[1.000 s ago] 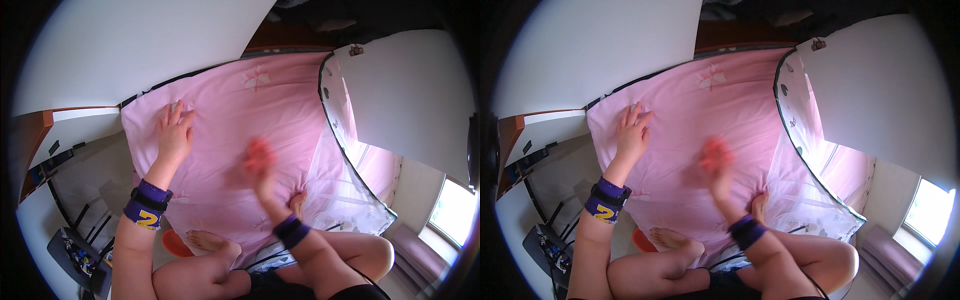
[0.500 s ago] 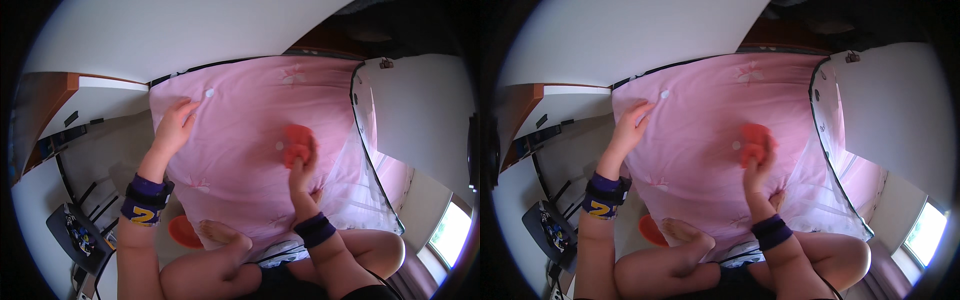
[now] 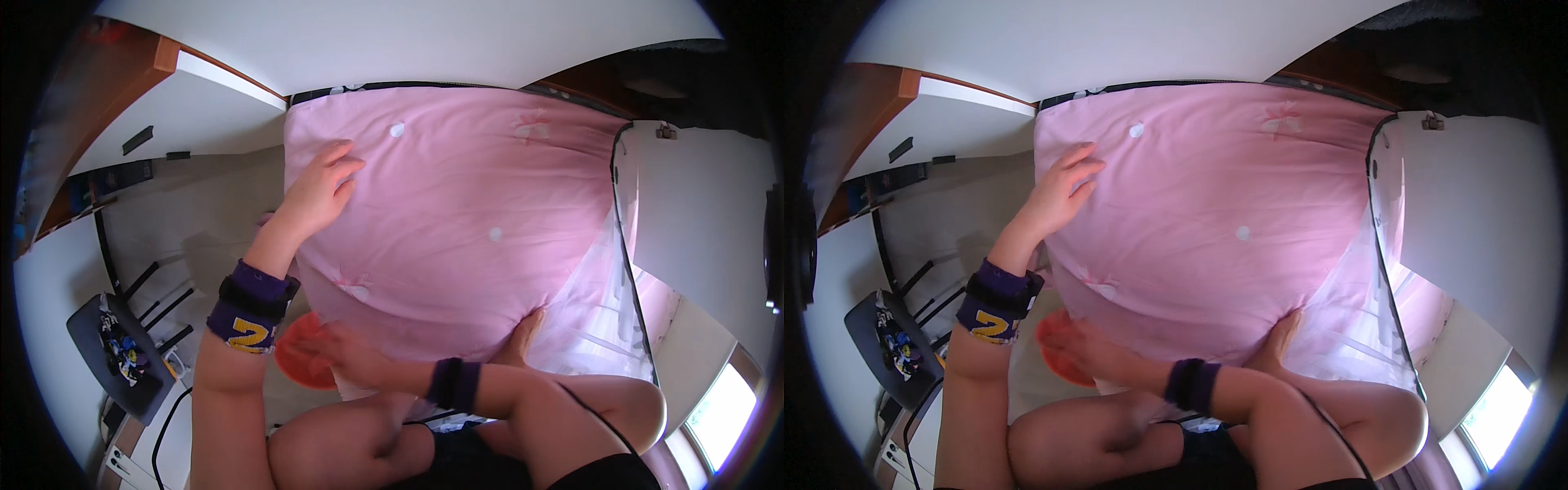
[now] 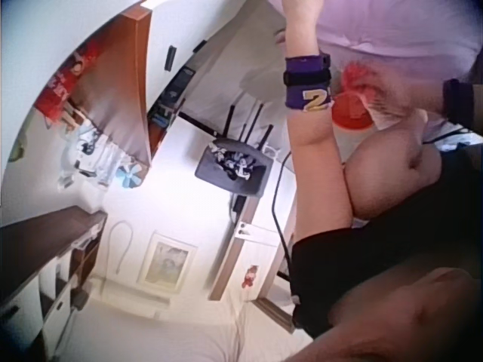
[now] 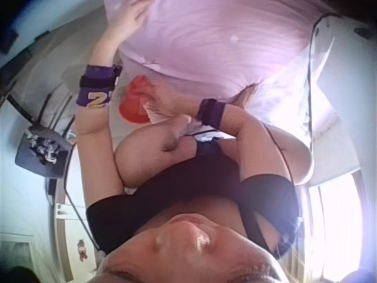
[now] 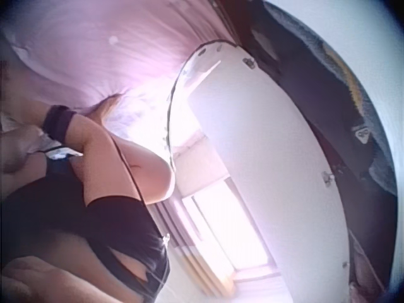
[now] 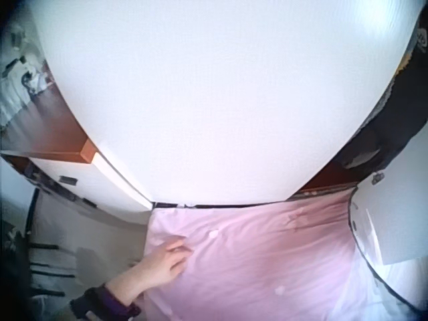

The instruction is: Cleaning wooden surfaces with a cloth, rinsing the cloth in a bucket, and sorting various small items of laundry.

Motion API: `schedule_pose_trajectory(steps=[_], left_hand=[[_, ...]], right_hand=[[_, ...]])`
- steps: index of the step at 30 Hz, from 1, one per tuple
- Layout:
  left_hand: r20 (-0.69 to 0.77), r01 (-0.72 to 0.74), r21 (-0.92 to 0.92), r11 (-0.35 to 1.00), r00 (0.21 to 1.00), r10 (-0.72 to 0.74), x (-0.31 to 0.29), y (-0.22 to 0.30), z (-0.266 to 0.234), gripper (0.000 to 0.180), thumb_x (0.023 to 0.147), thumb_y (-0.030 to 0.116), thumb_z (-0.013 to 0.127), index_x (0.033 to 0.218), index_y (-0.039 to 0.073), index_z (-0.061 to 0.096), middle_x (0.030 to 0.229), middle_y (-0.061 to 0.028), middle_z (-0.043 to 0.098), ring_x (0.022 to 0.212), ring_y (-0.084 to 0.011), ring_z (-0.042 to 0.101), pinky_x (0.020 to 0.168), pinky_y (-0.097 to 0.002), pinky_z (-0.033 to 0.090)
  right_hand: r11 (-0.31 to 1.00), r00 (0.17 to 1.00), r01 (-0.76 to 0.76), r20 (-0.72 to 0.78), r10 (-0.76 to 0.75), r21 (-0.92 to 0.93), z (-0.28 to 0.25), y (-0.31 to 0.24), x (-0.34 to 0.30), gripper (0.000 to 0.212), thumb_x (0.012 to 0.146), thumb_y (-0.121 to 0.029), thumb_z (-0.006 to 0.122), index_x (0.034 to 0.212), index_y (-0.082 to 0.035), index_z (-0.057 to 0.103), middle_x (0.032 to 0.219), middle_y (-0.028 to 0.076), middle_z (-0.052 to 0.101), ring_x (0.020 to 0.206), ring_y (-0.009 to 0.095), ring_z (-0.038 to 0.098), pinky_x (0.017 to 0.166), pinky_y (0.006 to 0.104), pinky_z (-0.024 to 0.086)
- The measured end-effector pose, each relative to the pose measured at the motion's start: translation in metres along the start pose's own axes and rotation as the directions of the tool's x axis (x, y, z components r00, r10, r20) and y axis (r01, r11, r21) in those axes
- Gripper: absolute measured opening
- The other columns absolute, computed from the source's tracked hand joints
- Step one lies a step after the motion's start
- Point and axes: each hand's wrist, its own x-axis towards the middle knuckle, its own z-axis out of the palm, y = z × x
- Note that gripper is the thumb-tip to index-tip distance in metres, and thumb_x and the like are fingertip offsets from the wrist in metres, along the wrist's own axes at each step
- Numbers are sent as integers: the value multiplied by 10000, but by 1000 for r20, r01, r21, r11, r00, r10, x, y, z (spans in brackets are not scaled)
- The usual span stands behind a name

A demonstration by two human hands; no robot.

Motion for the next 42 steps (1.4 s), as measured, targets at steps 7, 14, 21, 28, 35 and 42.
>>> schedule_pose_trajectory(steps=[7, 14, 21, 28, 35, 42], left_hand=[[-141, -50, -33, 998, 989, 45, -9, 32, 24, 225, 825, 46, 604, 1047, 48, 643, 1212, -139, 574, 1123, -316, 531, 927, -386, 450], [-74, -17, -222, 975, 997, 1, -62, 61, 23, 131, 847, 71, 597, 961, 74, 663, 949, -75, 665, 909, -282, 609, 767, -365, 499], [-126, 81, -271, 959, 985, -118, -70, 60, 31, 147, 861, 50, 584, 975, 72, 673, 946, -81, 670, 859, -268, 628, 738, -324, 499], [-408, 122, -420, 899, 860, -307, -62, 63, -34, 156, 920, 32, 542, 1015, 37, 666, 943, -64, 683, 882, -130, 643, 771, -240, 486], [-476, 123, -624, 772, 724, -500, -104, 49, -40, 171, 950, 21, 503, 1058, 14, 636, 936, -65, 676, 872, -120, 635, 804, -243, 489], [-255, 220, -635, 741, 845, -470, -121, 49, 8, 158, 962, 30, 492, 1040, 2, 627, 952, -51, 667, 845, -125, 636, 800, -258, 498]], right_hand=[[951, 942, -308, 145, 304, 9, -13, 6, -4, 526, 780, -32, 601, 1297, -94, 527, 1277, 122, 544, 1160, 321, 504, 987, 422, 411], [960, 844, 2, 515, 149, -281, -155, 33, -91, 483, 733, -222, 681, 1203, -166, 587, 1293, 103, 531, 1060, 323, 552, 881, 390, 462], [846, 352, 399, 911, 214, -352, -157, 111, -66, 247, 836, -256, 549, 978, -109, 687, 1103, 91, 610, 1112, 286, 527, 930, 432, 445], [958, 959, 281, -54, -278, 60, -41, 68, 149, 134, 724, -162, 650, 811, -61, 667, 881, 94, 633, 885, 264, 600, 742, 434, 491], [963, 173, 211, 964, -203, 165, -73, 57, 36, 164, 738, -153, 633, 881, -114, 704, 934, 112, 665, 882, 297, 626, 717, 411, 499], [896, 533, 437, 826, -184, -82, -11, 110, 24, 137, 771, -121, 572, 754, -55, 691, 760, 120, 676, 712, 278, 647, 601, 409, 507]])
